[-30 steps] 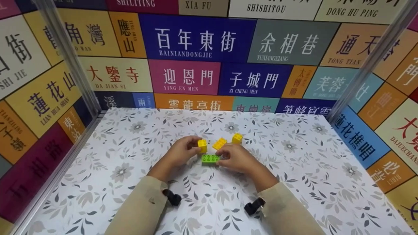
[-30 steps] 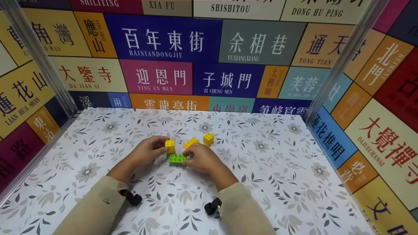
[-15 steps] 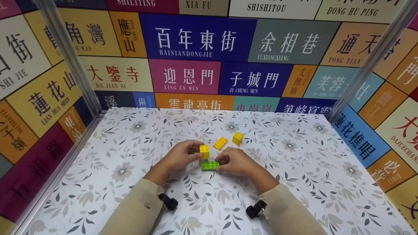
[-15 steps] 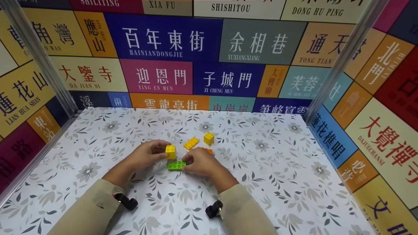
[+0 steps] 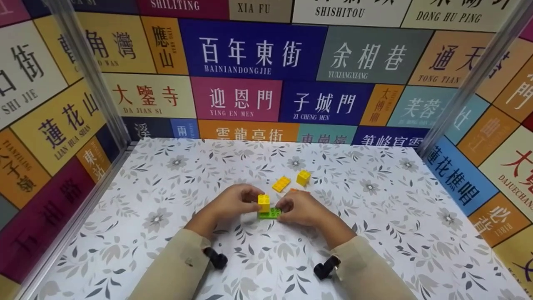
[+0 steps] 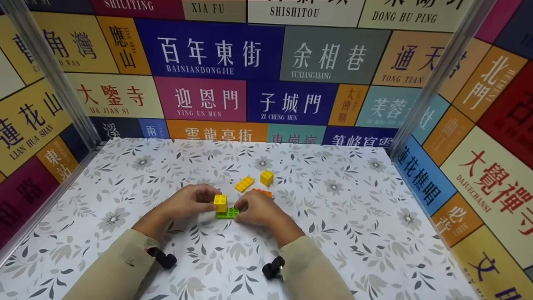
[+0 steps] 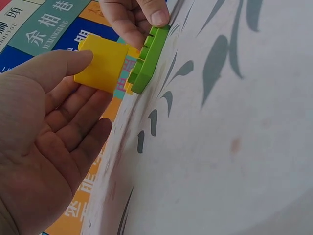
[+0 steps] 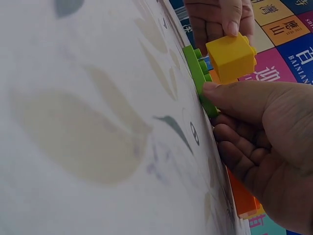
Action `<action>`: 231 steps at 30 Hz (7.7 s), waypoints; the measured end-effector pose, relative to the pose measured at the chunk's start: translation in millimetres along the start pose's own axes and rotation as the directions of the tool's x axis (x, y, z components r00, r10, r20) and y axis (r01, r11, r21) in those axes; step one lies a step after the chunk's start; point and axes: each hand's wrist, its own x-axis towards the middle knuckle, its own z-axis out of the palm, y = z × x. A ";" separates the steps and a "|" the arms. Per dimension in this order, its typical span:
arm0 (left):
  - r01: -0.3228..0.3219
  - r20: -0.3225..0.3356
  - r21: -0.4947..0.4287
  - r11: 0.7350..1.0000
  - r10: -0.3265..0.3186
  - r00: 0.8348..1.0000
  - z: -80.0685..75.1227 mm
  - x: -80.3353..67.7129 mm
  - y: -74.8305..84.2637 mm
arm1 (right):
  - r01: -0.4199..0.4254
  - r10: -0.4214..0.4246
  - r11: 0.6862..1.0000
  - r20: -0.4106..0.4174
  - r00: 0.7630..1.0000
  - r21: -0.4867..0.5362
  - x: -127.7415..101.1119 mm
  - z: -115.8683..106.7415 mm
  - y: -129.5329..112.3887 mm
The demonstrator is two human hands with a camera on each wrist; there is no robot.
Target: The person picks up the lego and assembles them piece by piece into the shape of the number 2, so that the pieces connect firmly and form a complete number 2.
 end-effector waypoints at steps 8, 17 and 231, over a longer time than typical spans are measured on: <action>0.046 0.038 0.041 0.998 -0.048 0.998 -0.1 -1.6 0.1 | 0.003 -0.003 1.000 -0.003 1.000 -0.006 0.7 0.0 0.9; 0.038 0.037 0.056 0.998 -0.040 0.999 1.2 0.1 -0.2 | -0.009 0.009 1.000 -0.001 1.000 0.018 0.5 -0.1 1.7; 0.093 -0.038 0.071 0.993 -0.091 0.995 1.3 -2.3 23.1 | 0.093 -0.087 0.993 -0.078 0.993 0.075 -15.4 -23.0 -23.5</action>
